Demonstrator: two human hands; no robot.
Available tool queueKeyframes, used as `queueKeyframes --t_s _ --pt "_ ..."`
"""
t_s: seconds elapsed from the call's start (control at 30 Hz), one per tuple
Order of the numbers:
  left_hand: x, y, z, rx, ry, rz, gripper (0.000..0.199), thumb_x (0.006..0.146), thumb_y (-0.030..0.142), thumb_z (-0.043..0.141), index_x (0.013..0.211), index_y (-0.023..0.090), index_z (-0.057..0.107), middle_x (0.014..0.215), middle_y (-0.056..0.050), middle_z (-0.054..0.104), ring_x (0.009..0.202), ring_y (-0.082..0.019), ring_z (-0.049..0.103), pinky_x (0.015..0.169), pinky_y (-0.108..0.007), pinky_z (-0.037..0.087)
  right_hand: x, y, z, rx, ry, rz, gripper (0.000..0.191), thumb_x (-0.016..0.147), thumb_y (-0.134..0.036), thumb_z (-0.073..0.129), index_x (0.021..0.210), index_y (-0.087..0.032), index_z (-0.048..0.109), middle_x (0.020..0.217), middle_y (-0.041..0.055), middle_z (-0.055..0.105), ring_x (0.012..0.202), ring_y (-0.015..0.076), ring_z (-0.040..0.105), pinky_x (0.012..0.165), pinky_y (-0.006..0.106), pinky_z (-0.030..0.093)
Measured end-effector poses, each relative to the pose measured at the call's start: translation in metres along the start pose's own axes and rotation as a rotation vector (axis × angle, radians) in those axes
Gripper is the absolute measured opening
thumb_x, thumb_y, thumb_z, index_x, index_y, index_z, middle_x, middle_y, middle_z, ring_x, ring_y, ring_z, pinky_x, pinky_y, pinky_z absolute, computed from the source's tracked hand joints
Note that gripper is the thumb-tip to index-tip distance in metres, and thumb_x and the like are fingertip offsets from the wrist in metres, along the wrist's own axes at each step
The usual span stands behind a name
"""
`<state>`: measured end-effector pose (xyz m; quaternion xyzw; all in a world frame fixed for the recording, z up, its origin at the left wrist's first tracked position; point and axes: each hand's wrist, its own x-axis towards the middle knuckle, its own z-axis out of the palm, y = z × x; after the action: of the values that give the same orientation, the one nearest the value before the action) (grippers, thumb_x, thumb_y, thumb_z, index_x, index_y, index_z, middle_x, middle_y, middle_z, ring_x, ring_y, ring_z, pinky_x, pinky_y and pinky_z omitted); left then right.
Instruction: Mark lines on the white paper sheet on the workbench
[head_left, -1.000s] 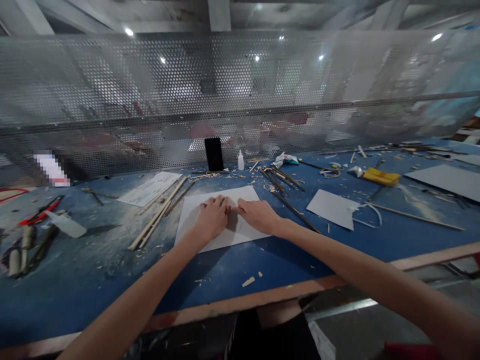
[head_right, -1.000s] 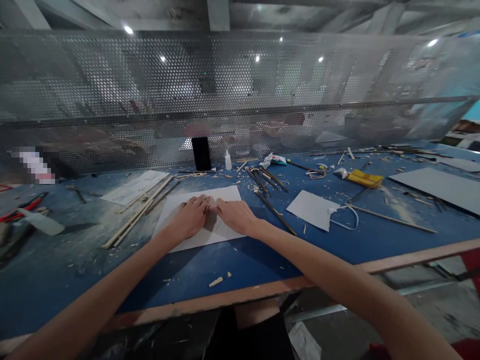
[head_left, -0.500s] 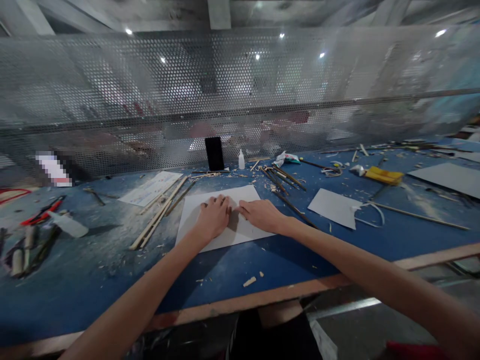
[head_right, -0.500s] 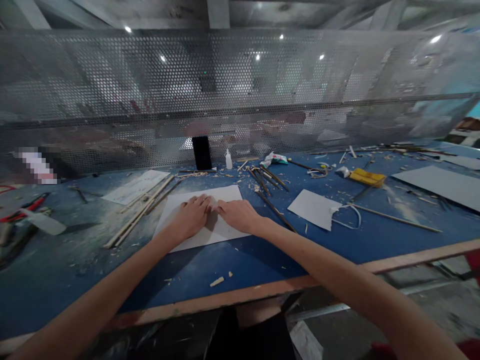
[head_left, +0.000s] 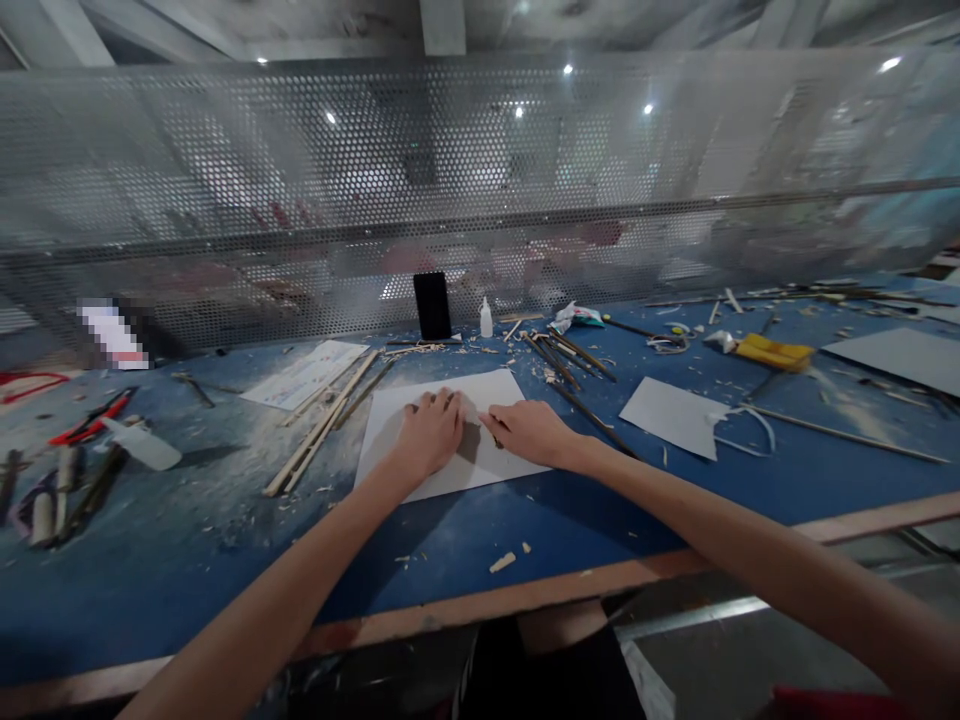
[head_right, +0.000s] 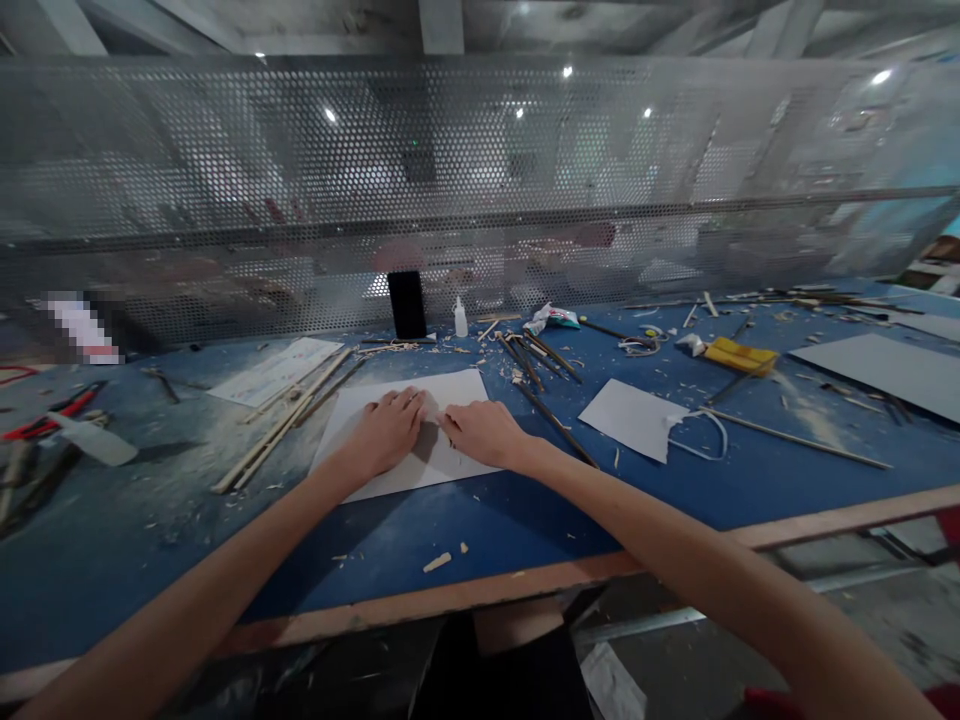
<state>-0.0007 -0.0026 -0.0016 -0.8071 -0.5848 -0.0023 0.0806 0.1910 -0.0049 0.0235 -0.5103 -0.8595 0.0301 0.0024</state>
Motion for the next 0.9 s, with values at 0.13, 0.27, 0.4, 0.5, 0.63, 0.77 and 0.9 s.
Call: queueKeyframes --t_s 0.13,0.27,0.4,0.5,0.63,0.77,0.9 --pt "-0.002 0.0 -0.004 0.013 -0.009 0.01 0.054 0.11 0.031 0.021 0.156 0.015 0.044 0.159 -0.019 0.048 0.137 -0.034 0.051 0.105 -0.054 0.05 -0.004 -0.004 -0.006 -0.021 -0.037 -0.034 0.051 0.111 -0.04 0.031 0.101 -0.022 0.077 0.1 0.0089 0.083 0.1 0.0237 0.076 0.079 0.027 0.046" --pt "-0.001 -0.002 -0.004 0.002 -0.015 0.01 0.053 0.11 0.03 0.02 0.155 0.017 0.044 0.158 -0.018 0.049 0.136 -0.033 0.05 0.104 -0.053 0.049 -0.001 -0.007 -0.013 -0.045 -0.098 -0.079 0.046 0.109 -0.037 0.038 0.098 -0.022 0.08 0.102 0.0081 0.083 0.097 0.0231 0.077 0.077 0.026 0.046" --pt "0.002 -0.006 -0.001 -0.014 -0.026 0.02 0.052 0.109 0.031 0.023 0.156 0.019 0.043 0.159 -0.017 0.048 0.135 -0.033 0.051 0.103 -0.052 0.049 0.01 -0.009 -0.015 -0.109 -0.103 -0.102 0.044 0.107 -0.038 0.042 0.099 -0.022 0.082 0.102 0.0109 0.083 0.096 0.0249 0.077 0.079 0.028 0.046" --pt "0.003 -0.007 -0.001 -0.017 -0.04 0.021 0.052 0.109 0.029 0.025 0.157 0.021 0.043 0.161 -0.016 0.046 0.137 -0.032 0.049 0.104 -0.05 0.049 0.017 -0.012 -0.014 -0.15 -0.108 -0.138 0.045 0.107 -0.037 0.041 0.101 -0.021 0.083 0.1 0.0127 0.083 0.097 0.0264 0.077 0.08 0.03 0.047" --pt "0.002 -0.005 -0.002 -0.031 -0.053 0.006 0.054 0.108 0.028 0.026 0.159 0.02 0.041 0.164 -0.017 0.043 0.139 -0.034 0.047 0.105 -0.053 0.048 0.018 -0.024 -0.015 -0.234 -0.107 -0.139 0.047 0.109 -0.034 0.037 0.107 -0.017 0.081 0.102 0.0182 0.081 0.101 0.0294 0.077 0.082 0.034 0.05" --pt "0.003 -0.001 -0.002 -0.056 -0.064 -0.019 0.056 0.107 0.026 0.026 0.16 0.017 0.04 0.167 -0.017 0.04 0.144 -0.038 0.044 0.107 -0.057 0.047 0.018 -0.032 -0.017 -0.299 -0.122 -0.167 0.041 0.108 -0.025 0.038 0.119 -0.015 0.077 0.103 0.0206 0.081 0.103 0.0309 0.076 0.082 0.037 0.053" --pt "0.003 0.001 -0.003 -0.068 -0.066 -0.044 0.055 0.107 0.027 0.026 0.16 0.019 0.041 0.168 -0.016 0.04 0.146 -0.038 0.042 0.109 -0.059 0.044 0.027 -0.029 -0.017 -0.297 -0.102 -0.154 0.04 0.108 -0.024 0.04 0.117 -0.016 0.078 0.107 0.0196 0.08 0.103 0.0317 0.076 0.082 0.038 0.054"
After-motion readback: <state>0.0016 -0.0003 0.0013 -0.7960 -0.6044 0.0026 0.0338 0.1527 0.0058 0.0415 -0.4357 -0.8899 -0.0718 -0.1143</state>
